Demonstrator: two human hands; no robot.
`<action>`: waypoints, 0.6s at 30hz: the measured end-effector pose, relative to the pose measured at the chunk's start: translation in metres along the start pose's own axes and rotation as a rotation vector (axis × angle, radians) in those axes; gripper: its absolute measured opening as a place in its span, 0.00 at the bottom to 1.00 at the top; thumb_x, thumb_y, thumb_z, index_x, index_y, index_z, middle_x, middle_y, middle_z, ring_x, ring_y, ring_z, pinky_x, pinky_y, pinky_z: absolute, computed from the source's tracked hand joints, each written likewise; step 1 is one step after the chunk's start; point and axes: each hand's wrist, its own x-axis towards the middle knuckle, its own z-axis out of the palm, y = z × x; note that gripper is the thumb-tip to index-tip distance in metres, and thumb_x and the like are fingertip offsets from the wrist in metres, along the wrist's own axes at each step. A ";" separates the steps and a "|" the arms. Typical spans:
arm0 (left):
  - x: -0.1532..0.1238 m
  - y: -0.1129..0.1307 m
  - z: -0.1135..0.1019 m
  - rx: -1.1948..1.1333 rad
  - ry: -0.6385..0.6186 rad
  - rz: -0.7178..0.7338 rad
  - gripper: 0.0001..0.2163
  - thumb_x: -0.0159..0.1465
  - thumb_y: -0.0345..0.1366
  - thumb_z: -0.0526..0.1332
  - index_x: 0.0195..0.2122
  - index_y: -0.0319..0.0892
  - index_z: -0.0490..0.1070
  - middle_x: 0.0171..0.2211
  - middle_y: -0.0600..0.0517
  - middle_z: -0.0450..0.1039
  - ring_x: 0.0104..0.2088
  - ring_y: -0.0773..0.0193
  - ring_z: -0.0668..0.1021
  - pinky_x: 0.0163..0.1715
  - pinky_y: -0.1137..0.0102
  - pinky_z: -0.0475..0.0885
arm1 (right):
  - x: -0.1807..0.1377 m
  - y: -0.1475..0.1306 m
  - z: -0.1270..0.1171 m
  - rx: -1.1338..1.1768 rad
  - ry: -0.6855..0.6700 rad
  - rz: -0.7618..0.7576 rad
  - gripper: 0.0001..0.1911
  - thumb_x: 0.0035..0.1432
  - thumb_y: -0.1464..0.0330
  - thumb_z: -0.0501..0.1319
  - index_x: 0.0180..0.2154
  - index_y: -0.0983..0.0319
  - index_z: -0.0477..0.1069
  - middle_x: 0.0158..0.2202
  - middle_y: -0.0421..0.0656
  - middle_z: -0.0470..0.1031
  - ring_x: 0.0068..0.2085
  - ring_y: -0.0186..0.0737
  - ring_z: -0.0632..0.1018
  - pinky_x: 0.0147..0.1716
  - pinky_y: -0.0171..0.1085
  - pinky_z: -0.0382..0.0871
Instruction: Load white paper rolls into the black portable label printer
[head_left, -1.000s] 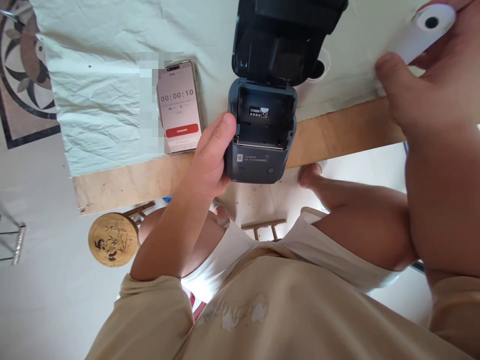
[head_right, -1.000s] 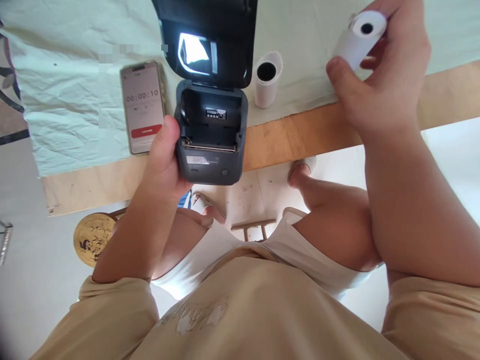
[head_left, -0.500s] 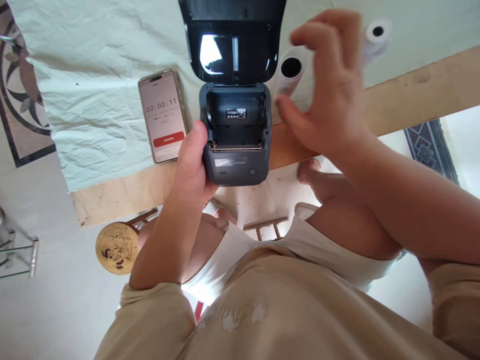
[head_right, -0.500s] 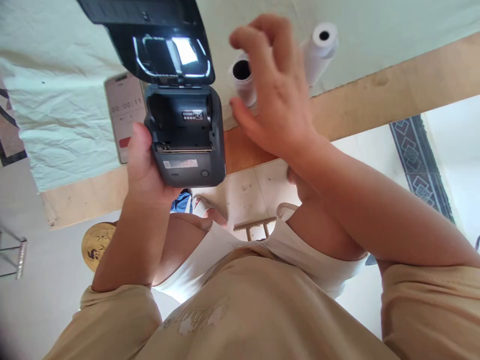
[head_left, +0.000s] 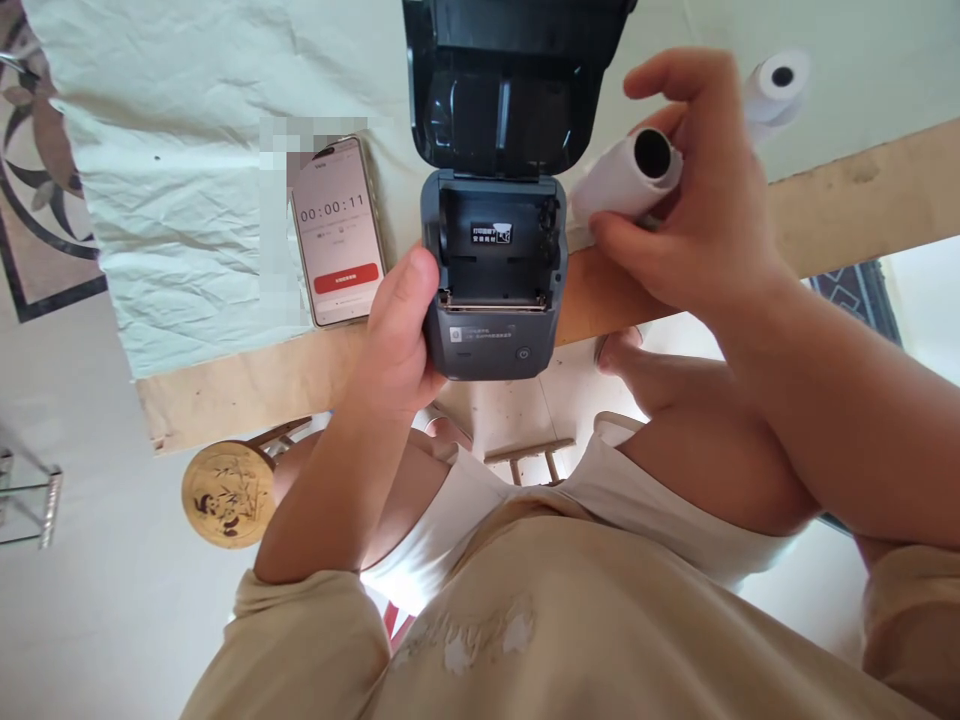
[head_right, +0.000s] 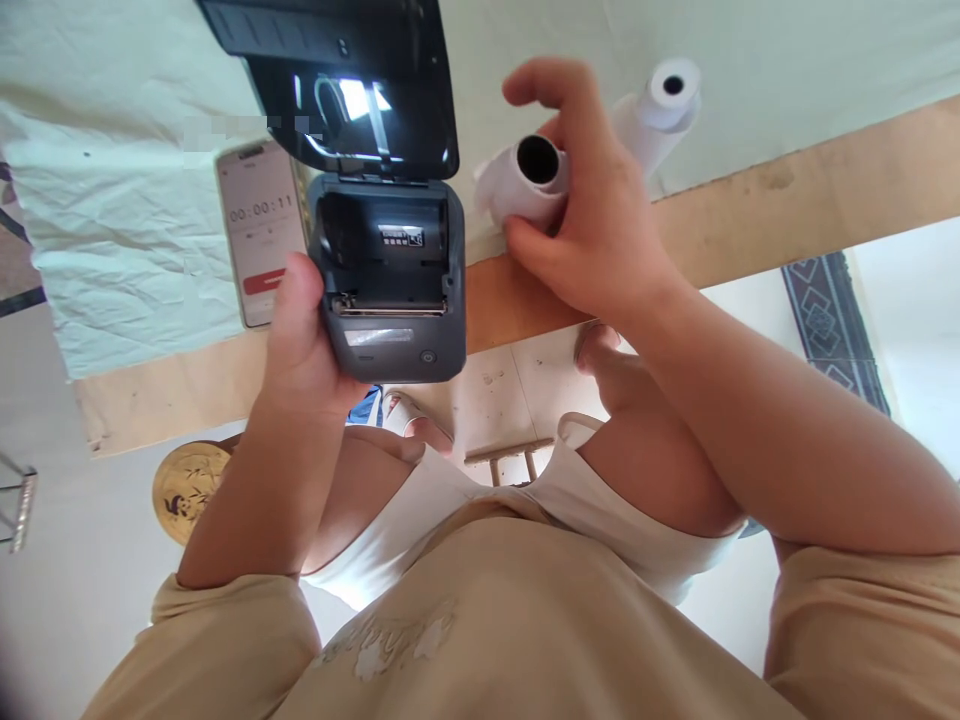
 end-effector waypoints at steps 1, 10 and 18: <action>0.000 0.000 0.000 -0.006 -0.008 -0.002 0.26 0.71 0.61 0.52 0.40 0.46 0.80 0.45 0.48 0.83 0.59 0.53 0.81 0.56 0.64 0.81 | -0.002 0.000 -0.002 0.013 -0.015 0.025 0.38 0.43 0.77 0.63 0.58 0.54 0.61 0.55 0.42 0.73 0.47 0.37 0.76 0.49 0.40 0.74; 0.007 -0.006 -0.011 0.012 -0.085 0.012 0.29 0.70 0.65 0.50 0.39 0.45 0.77 0.38 0.47 0.81 0.56 0.51 0.82 0.44 0.65 0.83 | -0.009 0.001 -0.004 0.030 -0.082 0.064 0.20 0.44 0.75 0.60 0.43 0.60 0.70 0.44 0.42 0.75 0.40 0.32 0.73 0.38 0.36 0.66; 0.007 -0.005 -0.012 -0.013 -0.120 0.011 0.28 0.72 0.62 0.49 0.41 0.44 0.77 0.39 0.48 0.79 0.55 0.53 0.83 0.40 0.68 0.82 | -0.006 0.005 -0.004 -0.065 -0.038 0.027 0.17 0.41 0.78 0.64 0.37 0.61 0.67 0.40 0.42 0.73 0.40 0.34 0.71 0.40 0.38 0.65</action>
